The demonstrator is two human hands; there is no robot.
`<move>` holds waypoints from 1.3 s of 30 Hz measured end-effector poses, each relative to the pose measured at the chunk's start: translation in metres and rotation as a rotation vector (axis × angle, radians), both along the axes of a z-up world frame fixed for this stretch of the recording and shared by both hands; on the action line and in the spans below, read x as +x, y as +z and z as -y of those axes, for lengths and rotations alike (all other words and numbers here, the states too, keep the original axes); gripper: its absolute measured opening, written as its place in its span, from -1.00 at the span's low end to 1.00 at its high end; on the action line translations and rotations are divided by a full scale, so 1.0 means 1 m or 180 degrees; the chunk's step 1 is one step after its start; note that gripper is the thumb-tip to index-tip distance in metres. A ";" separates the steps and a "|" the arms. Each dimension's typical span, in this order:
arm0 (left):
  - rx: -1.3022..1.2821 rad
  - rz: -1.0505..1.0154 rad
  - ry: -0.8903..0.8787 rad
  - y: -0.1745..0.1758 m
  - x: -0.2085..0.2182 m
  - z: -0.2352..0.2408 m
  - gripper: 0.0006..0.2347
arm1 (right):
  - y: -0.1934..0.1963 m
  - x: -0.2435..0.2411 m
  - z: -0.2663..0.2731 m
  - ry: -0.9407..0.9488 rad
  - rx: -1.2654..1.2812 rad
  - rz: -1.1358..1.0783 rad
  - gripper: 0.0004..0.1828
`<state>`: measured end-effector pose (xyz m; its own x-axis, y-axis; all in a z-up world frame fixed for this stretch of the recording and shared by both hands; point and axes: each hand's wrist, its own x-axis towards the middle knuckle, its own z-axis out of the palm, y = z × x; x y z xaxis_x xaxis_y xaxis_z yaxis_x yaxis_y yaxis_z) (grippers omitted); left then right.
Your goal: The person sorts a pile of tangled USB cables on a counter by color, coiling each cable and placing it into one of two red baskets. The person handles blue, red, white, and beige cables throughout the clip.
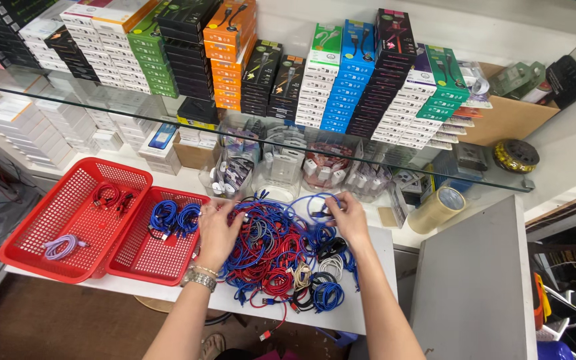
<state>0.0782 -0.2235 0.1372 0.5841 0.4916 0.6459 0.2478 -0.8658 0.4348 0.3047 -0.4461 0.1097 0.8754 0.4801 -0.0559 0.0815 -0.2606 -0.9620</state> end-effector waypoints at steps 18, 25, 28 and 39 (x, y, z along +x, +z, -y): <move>-0.4179 0.0290 -0.1202 -0.049 -0.033 0.000 -0.71 | -0.013 -0.001 0.011 -0.0420 0.1490 -0.0757 -0.74; -0.4597 0.1523 -0.0085 -0.071 -0.054 -0.002 -0.68 | -0.060 -0.001 0.025 -0.0497 -0.0399 0.0043 -0.71; -0.4664 0.1627 0.0002 -0.069 -0.048 0.004 -0.66 | -0.081 -0.019 0.023 -0.0879 -0.1803 0.3251 -0.55; -0.4931 0.0608 -0.0014 -0.090 -0.039 0.022 -0.74 | -0.008 -0.070 -0.079 0.1318 0.1402 -0.2281 -0.77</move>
